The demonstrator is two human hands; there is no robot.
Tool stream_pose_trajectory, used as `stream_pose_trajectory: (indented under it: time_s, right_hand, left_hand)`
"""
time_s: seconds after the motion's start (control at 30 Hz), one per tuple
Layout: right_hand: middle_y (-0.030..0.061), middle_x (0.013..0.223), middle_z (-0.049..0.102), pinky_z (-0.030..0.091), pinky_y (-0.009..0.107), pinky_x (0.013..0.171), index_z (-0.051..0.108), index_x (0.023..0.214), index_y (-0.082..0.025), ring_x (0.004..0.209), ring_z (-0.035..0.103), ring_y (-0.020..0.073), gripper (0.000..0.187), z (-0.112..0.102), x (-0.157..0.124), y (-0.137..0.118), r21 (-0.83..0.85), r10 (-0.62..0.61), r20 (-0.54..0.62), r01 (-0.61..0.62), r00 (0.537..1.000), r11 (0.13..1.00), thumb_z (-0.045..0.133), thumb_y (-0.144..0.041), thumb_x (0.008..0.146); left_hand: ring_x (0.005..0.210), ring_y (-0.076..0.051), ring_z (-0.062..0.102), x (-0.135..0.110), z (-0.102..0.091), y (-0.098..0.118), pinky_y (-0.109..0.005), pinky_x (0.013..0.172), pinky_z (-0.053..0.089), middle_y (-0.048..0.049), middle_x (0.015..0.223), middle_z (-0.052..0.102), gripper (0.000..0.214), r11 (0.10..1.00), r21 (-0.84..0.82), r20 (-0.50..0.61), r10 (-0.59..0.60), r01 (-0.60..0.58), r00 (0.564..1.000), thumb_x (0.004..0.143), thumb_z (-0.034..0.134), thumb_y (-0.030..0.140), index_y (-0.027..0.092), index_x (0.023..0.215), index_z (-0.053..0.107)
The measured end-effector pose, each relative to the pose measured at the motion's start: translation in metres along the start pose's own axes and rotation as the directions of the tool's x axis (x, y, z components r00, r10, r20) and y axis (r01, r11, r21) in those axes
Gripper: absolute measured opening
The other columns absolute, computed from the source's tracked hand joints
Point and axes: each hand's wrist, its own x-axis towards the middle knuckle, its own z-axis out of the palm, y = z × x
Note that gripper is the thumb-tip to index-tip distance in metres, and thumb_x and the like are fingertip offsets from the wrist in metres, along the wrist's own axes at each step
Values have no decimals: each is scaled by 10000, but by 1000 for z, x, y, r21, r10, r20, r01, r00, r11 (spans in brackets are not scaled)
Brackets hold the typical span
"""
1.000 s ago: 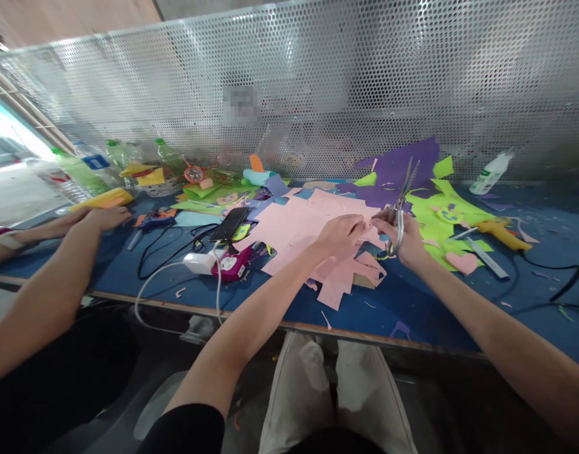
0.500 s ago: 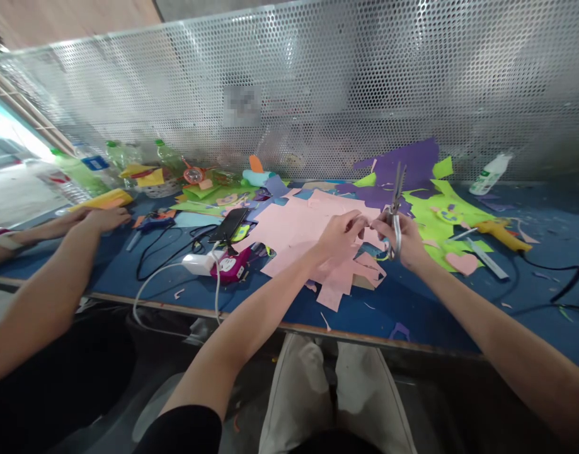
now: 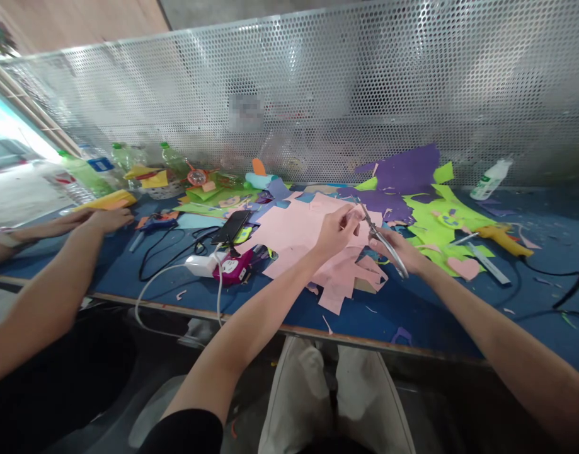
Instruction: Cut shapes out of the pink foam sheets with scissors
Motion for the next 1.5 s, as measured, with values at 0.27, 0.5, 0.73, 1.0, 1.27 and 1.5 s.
stream_pose_trajectory:
  time_s: [0.27,0.5,0.73,1.0,1.27,1.5]
  right_hand:
    - [-19,610,508,392,278,529,554,792,-213,559,499,155,454,1,-5,-6,32,-32,14,32,999,999,560,-661,862]
    - [-20,621,495,425,290,531,536,785,-226,558,501,158,523,3,-5,-5,56,-55,28,53,998,997,492,-742,857]
    - [-3,577,536,451,300,519,539,772,-237,534,528,169,599,7,-6,-3,106,-8,9,7,1000,994,447,-828,801]
    - [-16,534,488,413,275,458,497,695,-229,459,464,129,610,6,-7,-7,89,-28,-19,30,999,996,466,-829,793]
    - [-12,597,512,433,280,503,551,787,-214,519,510,148,598,5,-5,1,76,-69,6,68,998,995,446,-801,831]
    - [-6,610,535,450,297,541,533,788,-227,536,527,160,577,5,-6,4,45,-84,37,82,996,996,422,-789,850]
  left_hand:
    - [550,-84,529,-1,-1,2,-210,596,427,26,611,621,344,1000,18,28,-1,0,1000,1033,486,456,182,874,620]
    - [501,-72,473,-3,4,3,-210,553,403,25,635,643,434,999,-8,44,-45,46,998,1029,446,573,189,887,590]
    - [503,-72,478,-4,5,6,-215,544,396,17,666,664,455,998,-4,41,-60,60,997,1030,422,595,194,869,564]
    - [504,-76,500,-3,5,6,-217,546,409,17,652,667,432,998,-3,32,-55,55,998,1031,445,565,192,854,571]
    - [521,-71,502,-4,6,7,-208,558,408,22,644,636,416,998,-37,17,-56,57,998,1037,447,546,188,861,566]
    - [550,-78,522,-3,7,5,-211,561,412,21,643,610,459,996,-68,-19,-57,56,998,1036,420,589,188,873,574]
